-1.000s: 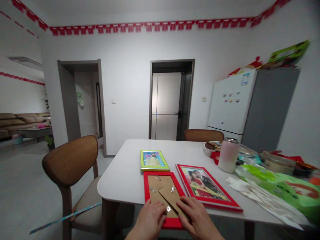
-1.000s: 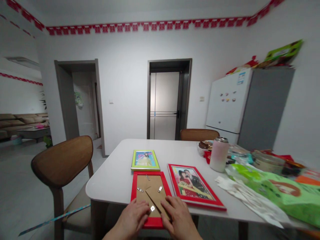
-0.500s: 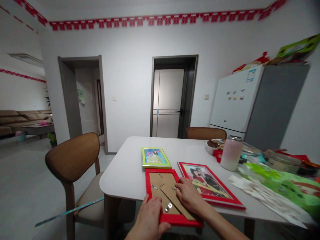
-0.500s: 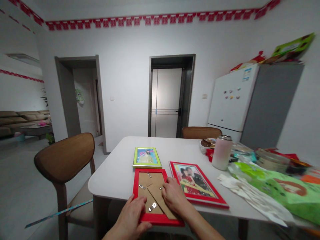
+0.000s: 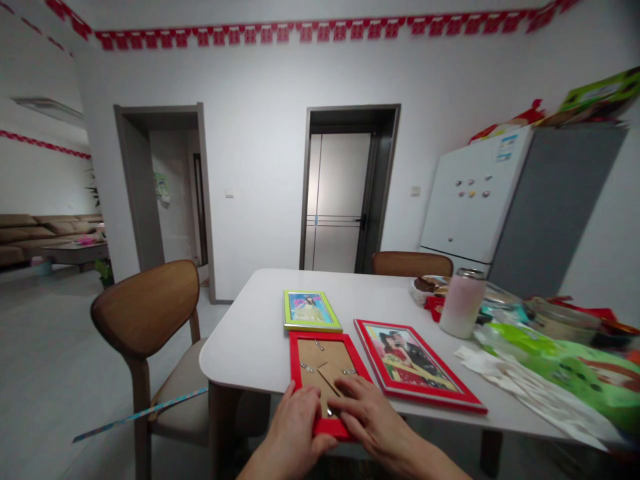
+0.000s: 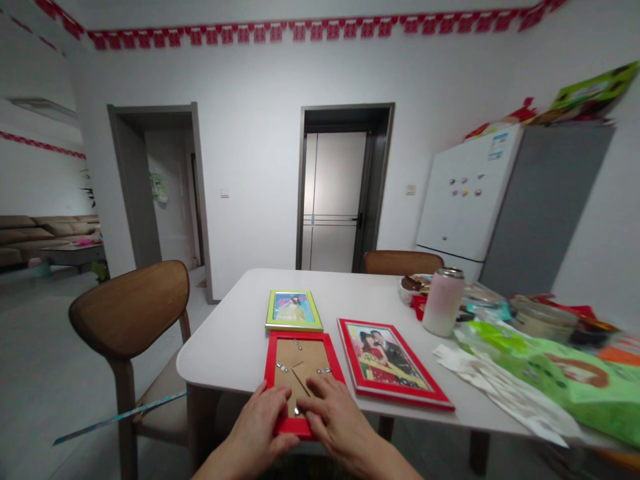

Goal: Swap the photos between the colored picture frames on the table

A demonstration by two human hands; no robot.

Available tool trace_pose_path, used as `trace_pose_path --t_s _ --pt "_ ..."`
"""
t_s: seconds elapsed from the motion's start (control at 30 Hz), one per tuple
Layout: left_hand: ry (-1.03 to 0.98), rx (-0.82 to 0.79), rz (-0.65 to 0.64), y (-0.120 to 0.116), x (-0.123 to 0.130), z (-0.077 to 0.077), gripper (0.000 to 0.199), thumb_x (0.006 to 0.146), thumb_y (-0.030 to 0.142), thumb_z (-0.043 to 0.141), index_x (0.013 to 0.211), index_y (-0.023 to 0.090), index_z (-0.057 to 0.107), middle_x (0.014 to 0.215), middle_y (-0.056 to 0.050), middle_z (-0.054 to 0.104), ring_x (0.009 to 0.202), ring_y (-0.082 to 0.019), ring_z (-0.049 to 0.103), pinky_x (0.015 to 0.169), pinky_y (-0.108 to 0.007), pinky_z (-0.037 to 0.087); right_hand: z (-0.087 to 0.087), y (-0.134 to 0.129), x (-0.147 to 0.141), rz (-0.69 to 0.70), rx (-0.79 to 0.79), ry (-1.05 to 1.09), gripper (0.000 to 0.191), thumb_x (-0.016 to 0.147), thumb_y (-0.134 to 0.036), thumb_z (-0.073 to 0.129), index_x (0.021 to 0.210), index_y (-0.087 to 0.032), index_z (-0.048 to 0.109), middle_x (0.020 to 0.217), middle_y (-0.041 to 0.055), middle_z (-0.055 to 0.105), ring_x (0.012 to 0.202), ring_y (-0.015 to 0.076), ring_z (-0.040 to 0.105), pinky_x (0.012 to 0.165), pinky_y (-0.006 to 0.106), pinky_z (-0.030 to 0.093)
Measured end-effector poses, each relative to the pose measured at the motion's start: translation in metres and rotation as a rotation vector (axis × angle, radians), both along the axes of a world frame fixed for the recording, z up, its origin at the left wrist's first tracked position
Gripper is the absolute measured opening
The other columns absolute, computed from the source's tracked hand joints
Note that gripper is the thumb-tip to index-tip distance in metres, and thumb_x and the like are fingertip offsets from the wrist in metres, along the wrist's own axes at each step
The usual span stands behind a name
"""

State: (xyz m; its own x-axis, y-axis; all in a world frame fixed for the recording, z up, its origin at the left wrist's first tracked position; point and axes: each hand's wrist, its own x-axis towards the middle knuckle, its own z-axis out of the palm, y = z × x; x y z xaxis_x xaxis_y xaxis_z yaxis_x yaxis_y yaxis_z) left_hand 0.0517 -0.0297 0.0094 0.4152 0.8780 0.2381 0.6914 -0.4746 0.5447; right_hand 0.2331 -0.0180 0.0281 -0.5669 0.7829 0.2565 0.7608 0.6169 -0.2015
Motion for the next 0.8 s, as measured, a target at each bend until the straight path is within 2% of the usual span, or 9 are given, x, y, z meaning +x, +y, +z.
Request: trace_pose_path --t_s 0.13,0.33,0.5,0.63,0.8 --pt "-0.019 0.009 -0.012 -0.001 0.000 0.003 0.052 0.062 0.031 0.064 0.110 0.016 0.049 0.100 -0.005 0.058 0.097 -0.021 0.050 0.100 -0.037 0.021 0.007 -0.013 -0.004 0.088 -0.016 -0.015 0.027 0.079 -0.031 0.039 0.096 -0.030 0.060 0.108 0.0046 0.051 0.101 0.0211 0.041 0.085 0.038 0.033" --pt "-0.037 0.000 -0.010 -0.001 0.000 0.005 0.050 0.061 0.029 0.063 0.107 0.016 0.050 0.101 -0.006 0.058 0.095 -0.021 0.051 0.099 -0.037 0.022 0.008 -0.011 -0.004 0.080 -0.029 0.035 0.027 0.081 -0.031 0.037 0.095 -0.028 0.060 0.106 0.0052 0.051 0.098 0.0202 0.042 0.084 0.036 0.033" --pt "-0.047 0.004 -0.026 0.002 0.001 0.001 0.047 0.059 0.027 0.065 0.103 0.016 0.052 0.104 -0.007 0.056 0.100 -0.021 0.048 0.100 -0.039 0.019 -0.002 0.023 -0.025 0.013 0.000 0.117 0.032 0.082 -0.026 0.031 0.101 -0.024 0.056 0.101 0.0059 0.053 0.091 0.0172 0.045 0.079 0.030 0.035" --pt "-0.043 0.001 -0.031 0.003 -0.002 0.000 0.040 0.057 0.027 0.067 0.093 0.016 0.055 0.096 -0.005 0.059 0.095 -0.021 0.050 0.098 -0.038 0.022 -0.012 0.056 -0.046 -0.070 0.014 0.068 0.028 0.078 -0.021 0.035 0.089 -0.021 0.060 0.093 0.0054 0.055 0.087 0.0172 0.046 0.076 0.028 0.033" --pt "-0.060 -0.023 -0.046 0.002 -0.007 0.002 0.044 0.058 0.027 0.066 0.099 0.017 0.053 0.103 -0.005 0.056 0.099 -0.020 0.048 0.100 -0.036 0.019 -0.019 0.067 -0.052 -0.033 0.016 0.046 0.026 0.073 -0.015 0.038 0.079 -0.022 0.062 0.089 0.0026 0.055 0.086 0.0158 0.045 0.075 0.026 0.030"
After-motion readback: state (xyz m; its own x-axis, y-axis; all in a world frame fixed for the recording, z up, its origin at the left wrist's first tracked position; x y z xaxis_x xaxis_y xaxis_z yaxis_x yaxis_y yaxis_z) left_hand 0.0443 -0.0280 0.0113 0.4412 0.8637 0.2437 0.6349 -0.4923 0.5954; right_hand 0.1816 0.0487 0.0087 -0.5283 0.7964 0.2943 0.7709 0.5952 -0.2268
